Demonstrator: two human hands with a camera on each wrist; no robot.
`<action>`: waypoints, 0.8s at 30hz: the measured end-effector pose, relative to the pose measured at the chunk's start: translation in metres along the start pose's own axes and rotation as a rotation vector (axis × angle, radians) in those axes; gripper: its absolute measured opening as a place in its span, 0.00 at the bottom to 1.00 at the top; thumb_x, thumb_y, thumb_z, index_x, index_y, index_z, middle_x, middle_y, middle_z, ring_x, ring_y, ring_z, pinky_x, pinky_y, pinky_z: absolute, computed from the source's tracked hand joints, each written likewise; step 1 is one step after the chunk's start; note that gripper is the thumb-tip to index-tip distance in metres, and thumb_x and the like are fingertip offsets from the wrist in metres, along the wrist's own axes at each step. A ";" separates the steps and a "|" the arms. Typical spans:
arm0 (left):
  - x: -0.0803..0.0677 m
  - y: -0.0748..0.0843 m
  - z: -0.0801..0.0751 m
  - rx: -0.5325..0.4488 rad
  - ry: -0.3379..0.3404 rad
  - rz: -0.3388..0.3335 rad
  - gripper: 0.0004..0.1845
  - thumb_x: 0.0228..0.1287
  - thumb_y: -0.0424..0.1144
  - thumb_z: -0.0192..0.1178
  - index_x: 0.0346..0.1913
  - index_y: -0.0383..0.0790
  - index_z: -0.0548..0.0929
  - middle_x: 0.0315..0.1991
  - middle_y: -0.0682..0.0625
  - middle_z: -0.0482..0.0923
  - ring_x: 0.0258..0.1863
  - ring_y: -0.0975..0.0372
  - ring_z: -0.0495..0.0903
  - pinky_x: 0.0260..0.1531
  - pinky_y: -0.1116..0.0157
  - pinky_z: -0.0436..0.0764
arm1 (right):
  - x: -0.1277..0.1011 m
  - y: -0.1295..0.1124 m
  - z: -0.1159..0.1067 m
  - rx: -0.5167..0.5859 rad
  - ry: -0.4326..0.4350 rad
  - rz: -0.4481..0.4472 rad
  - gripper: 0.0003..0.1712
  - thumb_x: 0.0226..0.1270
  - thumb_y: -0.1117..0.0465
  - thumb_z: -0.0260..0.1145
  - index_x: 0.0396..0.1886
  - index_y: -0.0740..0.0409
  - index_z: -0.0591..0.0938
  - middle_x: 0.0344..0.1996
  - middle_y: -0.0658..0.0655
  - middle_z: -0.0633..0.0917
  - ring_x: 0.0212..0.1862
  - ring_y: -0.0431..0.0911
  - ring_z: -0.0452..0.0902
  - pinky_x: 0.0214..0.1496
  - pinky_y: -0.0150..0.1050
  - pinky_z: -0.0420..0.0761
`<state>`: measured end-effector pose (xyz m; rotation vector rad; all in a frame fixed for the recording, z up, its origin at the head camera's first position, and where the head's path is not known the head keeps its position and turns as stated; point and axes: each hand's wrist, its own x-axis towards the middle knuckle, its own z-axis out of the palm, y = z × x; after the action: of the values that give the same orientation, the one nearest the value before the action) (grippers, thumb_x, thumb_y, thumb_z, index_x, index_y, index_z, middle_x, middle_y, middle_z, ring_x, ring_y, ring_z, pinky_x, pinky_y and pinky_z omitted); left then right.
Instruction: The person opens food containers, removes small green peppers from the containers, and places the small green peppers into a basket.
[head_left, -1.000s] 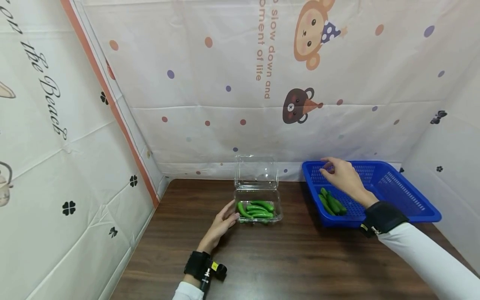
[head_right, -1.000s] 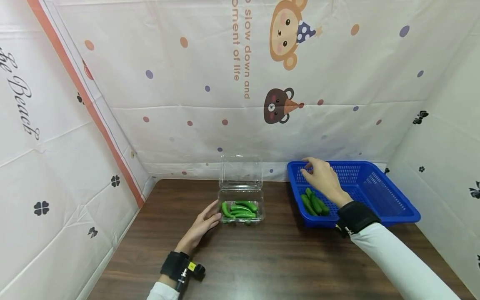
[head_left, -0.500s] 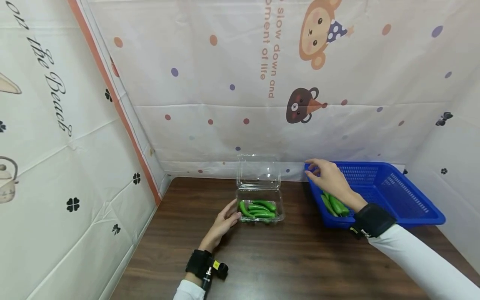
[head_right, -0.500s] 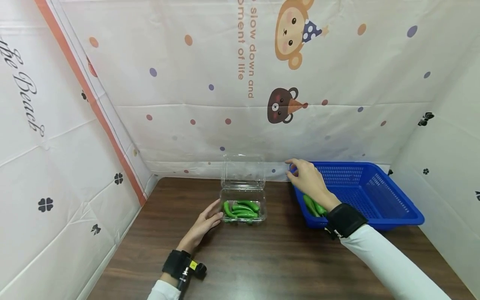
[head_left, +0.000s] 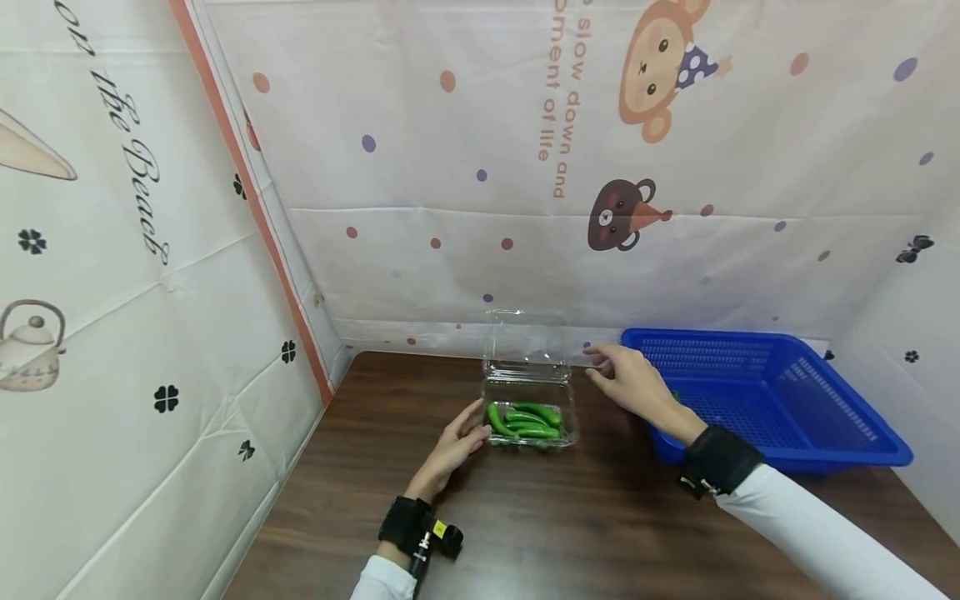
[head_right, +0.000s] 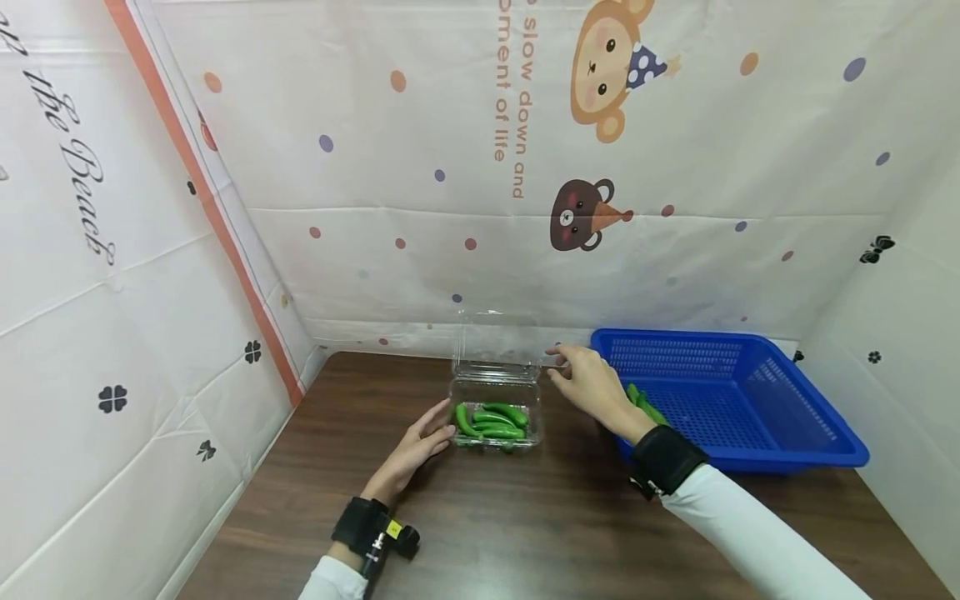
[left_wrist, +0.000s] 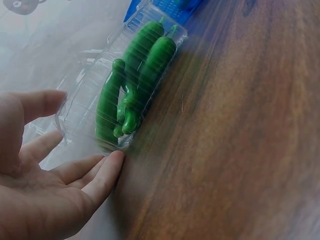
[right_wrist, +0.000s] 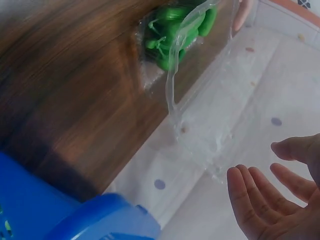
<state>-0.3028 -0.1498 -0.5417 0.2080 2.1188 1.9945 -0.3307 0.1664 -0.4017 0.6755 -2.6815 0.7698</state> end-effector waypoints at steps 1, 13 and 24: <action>0.000 0.000 0.000 -0.001 -0.001 -0.002 0.35 0.78 0.45 0.57 0.82 0.50 0.57 0.79 0.32 0.57 0.74 0.42 0.68 0.73 0.48 0.72 | 0.000 0.000 0.002 -0.004 -0.007 -0.005 0.20 0.72 0.64 0.67 0.61 0.63 0.82 0.44 0.65 0.89 0.40 0.53 0.88 0.38 0.49 0.89; 0.002 0.002 -0.001 -0.012 -0.013 -0.010 0.35 0.79 0.45 0.56 0.82 0.52 0.57 0.79 0.34 0.57 0.74 0.44 0.69 0.74 0.48 0.71 | 0.004 -0.006 0.022 0.015 -0.049 -0.039 0.20 0.68 0.68 0.69 0.58 0.67 0.82 0.39 0.63 0.89 0.38 0.51 0.87 0.37 0.45 0.89; 0.003 0.002 -0.002 -0.020 -0.009 -0.012 0.34 0.78 0.45 0.57 0.82 0.54 0.57 0.79 0.35 0.57 0.73 0.45 0.70 0.74 0.48 0.71 | 0.016 -0.011 0.057 0.027 -0.185 -0.022 0.20 0.68 0.67 0.69 0.58 0.68 0.82 0.43 0.66 0.87 0.38 0.50 0.87 0.37 0.43 0.89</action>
<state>-0.3063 -0.1506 -0.5394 0.2008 2.0892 2.0029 -0.3461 0.1205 -0.4378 0.8186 -2.8277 0.7740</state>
